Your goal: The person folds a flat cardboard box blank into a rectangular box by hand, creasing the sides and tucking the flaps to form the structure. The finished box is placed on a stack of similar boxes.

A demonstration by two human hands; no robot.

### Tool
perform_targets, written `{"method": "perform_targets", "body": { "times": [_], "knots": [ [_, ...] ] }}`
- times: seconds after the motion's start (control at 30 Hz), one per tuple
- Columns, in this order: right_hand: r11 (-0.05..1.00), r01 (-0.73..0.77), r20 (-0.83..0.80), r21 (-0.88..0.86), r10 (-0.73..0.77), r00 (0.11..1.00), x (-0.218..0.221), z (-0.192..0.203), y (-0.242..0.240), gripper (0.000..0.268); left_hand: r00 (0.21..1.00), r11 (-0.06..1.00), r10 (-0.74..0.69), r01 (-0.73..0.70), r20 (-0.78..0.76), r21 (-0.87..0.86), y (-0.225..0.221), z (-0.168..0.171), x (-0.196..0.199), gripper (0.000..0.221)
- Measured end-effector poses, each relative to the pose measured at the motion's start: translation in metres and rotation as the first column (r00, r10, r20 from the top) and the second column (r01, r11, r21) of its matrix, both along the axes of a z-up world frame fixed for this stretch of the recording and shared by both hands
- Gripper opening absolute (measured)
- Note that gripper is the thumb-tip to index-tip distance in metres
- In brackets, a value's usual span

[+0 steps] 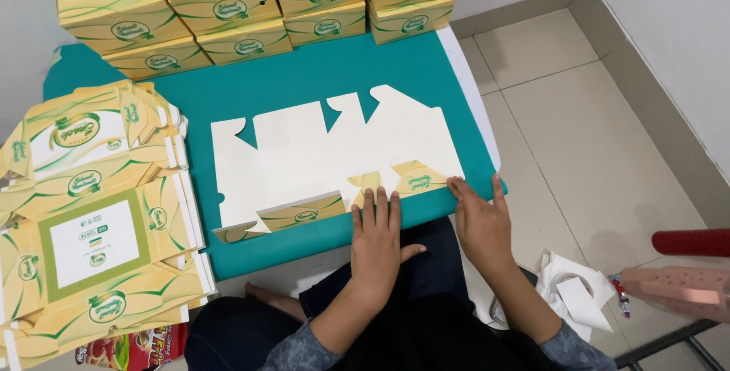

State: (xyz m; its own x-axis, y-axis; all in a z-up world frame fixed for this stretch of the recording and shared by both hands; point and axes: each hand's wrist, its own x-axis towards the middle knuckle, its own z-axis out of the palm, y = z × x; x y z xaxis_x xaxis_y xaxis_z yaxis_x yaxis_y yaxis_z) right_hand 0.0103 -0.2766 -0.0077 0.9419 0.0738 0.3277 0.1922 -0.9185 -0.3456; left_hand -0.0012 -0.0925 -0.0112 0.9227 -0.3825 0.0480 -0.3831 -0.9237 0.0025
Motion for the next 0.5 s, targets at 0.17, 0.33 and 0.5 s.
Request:
{"method": "perform_targets", "body": {
  "times": [0.17,0.33,0.5],
  "knots": [
    [0.968,-0.027,0.214,-0.249,0.083,0.973,-0.007,-0.003,0.034,0.032,0.997,0.998,0.031,-0.035,0.064,0.061,-0.007,-0.001,-0.003,0.106],
    [0.974,-0.183,0.123,-0.131,0.200,0.972,-0.019,-0.018,0.046,0.042,0.989,0.992,0.008,-0.027,0.149,0.120,-0.005,-0.016,-0.009,0.112],
    [0.973,-0.228,0.026,0.045,0.227,0.974,0.004,-0.003,0.001,0.042,0.988,0.997,-0.058,0.049,0.144,0.065,0.011,-0.013,-0.009,0.105]
  ]
}}
